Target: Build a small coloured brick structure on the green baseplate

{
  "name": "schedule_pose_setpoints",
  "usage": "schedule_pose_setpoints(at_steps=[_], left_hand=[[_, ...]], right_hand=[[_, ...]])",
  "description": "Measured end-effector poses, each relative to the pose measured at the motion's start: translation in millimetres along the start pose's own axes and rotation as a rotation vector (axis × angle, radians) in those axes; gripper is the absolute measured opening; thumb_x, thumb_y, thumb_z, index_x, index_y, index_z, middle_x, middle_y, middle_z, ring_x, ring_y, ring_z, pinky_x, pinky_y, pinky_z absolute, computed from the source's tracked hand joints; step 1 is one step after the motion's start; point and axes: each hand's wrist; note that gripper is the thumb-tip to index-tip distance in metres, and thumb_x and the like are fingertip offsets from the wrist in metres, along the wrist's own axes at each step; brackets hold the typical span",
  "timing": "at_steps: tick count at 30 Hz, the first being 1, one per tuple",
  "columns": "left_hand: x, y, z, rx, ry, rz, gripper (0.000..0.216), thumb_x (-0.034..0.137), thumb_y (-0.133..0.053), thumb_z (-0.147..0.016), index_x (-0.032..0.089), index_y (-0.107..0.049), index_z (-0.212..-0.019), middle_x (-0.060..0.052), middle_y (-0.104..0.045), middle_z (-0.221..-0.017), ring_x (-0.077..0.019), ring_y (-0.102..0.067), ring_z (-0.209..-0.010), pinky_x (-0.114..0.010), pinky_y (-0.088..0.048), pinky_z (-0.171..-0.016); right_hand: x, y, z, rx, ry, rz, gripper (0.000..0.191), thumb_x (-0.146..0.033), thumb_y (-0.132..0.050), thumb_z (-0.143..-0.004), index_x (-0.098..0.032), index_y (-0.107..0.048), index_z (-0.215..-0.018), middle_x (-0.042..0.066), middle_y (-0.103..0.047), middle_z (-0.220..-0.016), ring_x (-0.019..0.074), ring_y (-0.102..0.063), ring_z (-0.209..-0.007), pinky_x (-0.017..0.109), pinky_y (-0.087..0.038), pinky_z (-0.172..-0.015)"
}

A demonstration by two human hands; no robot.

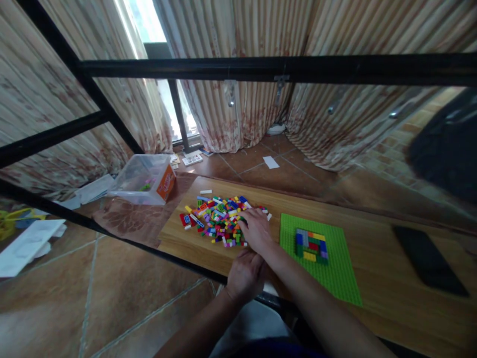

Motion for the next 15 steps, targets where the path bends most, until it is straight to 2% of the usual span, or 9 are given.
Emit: schedule_pose_setpoints(at_steps=[8, 15], left_hand=[[-0.3, 0.9, -1.1, -0.009, -0.013, 0.006, 0.015, 0.013, -0.045, -0.091, 0.019, -0.055, -0.082, -0.004, -0.063, -0.071, -0.0176, -0.060, -0.067, -0.031, -0.049, -0.070], [0.6, -0.2, -0.5, -0.015, -0.030, -0.039, 0.015, 0.015, -0.046, -0.091, 0.019, -0.054, -0.079, -0.004, -0.063, -0.071, -0.0180, -0.060, -0.067, -0.031, -0.047, -0.069]], right_hand=[[1.3, 14.3, 25.0, 0.192, -0.038, -0.223, 0.024, -0.027, -0.051, -0.092, -0.021, -0.068, -0.108, 0.008, -0.070, -0.110, 0.0223, -0.060, -0.106, 0.039, -0.043, -0.098], [12.3, 11.8, 40.6, 0.157, -0.060, -0.258, 0.026, -0.022, -0.052, -0.089, -0.021, -0.067, -0.111, 0.007, -0.070, -0.111, 0.0218, -0.060, -0.107, 0.040, -0.045, -0.097]])
Point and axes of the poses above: each hand's wrist, its own z-axis away from the middle knuckle, its own y-axis out of the back of the hand, x = y × z
